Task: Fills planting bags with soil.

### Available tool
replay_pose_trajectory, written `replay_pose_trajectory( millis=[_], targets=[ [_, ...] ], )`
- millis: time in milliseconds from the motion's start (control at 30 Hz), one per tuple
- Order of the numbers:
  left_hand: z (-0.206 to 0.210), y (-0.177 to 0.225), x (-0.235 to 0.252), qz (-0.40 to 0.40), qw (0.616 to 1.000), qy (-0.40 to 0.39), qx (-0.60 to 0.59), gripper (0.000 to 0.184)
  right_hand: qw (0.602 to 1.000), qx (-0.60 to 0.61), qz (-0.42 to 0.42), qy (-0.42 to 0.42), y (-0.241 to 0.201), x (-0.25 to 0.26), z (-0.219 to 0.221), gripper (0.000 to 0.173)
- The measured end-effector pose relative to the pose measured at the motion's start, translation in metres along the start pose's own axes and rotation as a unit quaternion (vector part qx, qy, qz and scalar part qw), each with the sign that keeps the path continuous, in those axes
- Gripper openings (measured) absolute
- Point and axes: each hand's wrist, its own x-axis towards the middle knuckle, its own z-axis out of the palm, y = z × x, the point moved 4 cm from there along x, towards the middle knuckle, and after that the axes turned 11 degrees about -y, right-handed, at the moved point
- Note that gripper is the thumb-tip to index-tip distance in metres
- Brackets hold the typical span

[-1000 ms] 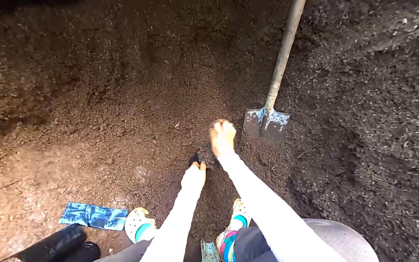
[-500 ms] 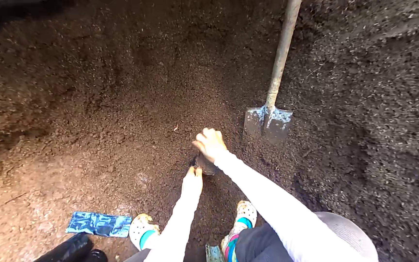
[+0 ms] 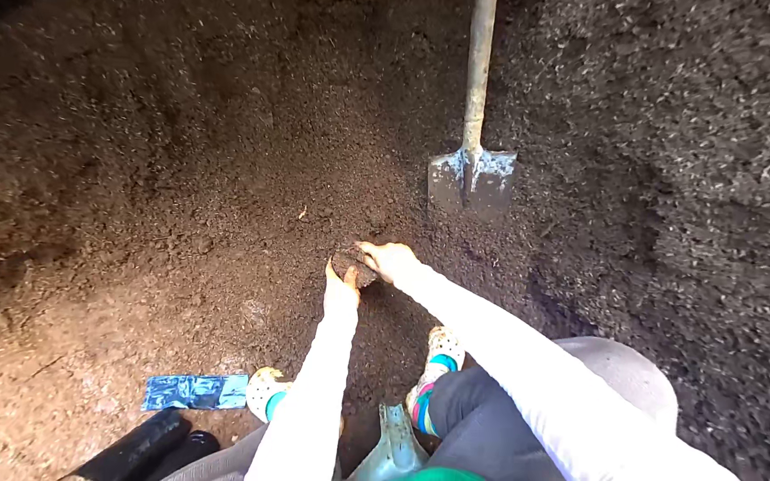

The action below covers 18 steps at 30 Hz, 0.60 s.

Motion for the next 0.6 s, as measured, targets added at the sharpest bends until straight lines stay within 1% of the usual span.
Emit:
replay_pose_trajectory(
  millis=[33,67,100,133,167,200,233,267,300,367,433,467,500,567,600],
  targets=[
    [-0.002,-0.004,-0.001,0.001,0.999,0.0,0.051,0.069,0.999,0.038,-0.017,0.021,0.005,-0.003,0.003,0.049],
    [-0.005,-0.007,-0.004,0.002,0.993,0.011,0.12,0.068,0.992,0.116,-0.038,0.042,0.014,-0.006,0.008,0.052],
    [-0.009,-0.008,-0.01,0.012,0.979,0.039,0.198,0.069,0.971,0.223,-0.048,0.064,0.025,-0.008,0.013,0.054],
    [-0.013,-0.009,-0.014,0.044,0.962,0.075,0.258,0.075,0.936,0.338,-0.031,0.092,0.038,-0.008,0.023,0.055],
    [-0.014,-0.009,-0.017,0.088,0.944,0.101,0.301,0.088,0.906,0.405,0.01,0.12,0.051,-0.007,0.037,0.056],
    [-0.013,-0.009,-0.016,0.139,0.927,0.111,0.33,0.106,0.904,0.403,0.057,0.133,0.063,-0.003,0.057,0.058],
    [-0.01,-0.007,-0.013,0.188,0.908,0.111,0.358,0.12,0.923,0.356,0.085,0.115,0.07,0.001,0.083,0.059],
    [-0.006,-0.002,-0.008,0.235,0.885,0.105,0.388,0.127,0.947,0.302,0.083,0.077,0.071,0.006,0.113,0.062],
    [-0.001,0.005,-0.001,0.267,0.865,0.091,0.416,0.128,0.965,0.25,0.068,0.027,0.065,0.005,0.143,0.068],
    [0.008,0.017,0.013,0.3,0.832,0.063,0.463,0.118,0.985,0.156,0.024,-0.069,0.044,-0.004,0.202,0.085],
    [0.014,0.03,0.023,0.308,0.81,0.031,0.498,0.097,0.988,0.066,-0.01,-0.141,0.03,-0.014,0.238,0.09],
    [0.017,0.037,0.024,0.298,0.806,0.009,0.512,0.086,0.986,0.037,-0.019,-0.164,0.025,-0.017,0.246,0.086],
    [0.018,0.045,0.025,0.285,0.805,-0.01,0.521,0.077,0.982,0.025,-0.025,-0.183,0.023,-0.018,0.247,0.077],
    [0.017,0.057,0.031,0.268,0.806,-0.034,0.527,0.058,0.976,0.053,-0.02,-0.211,0.024,-0.019,0.241,0.057],
    [0.015,0.061,0.038,0.271,0.812,-0.046,0.514,0.05,0.974,0.09,-0.015,-0.21,0.028,-0.016,0.239,0.052]
  ],
)
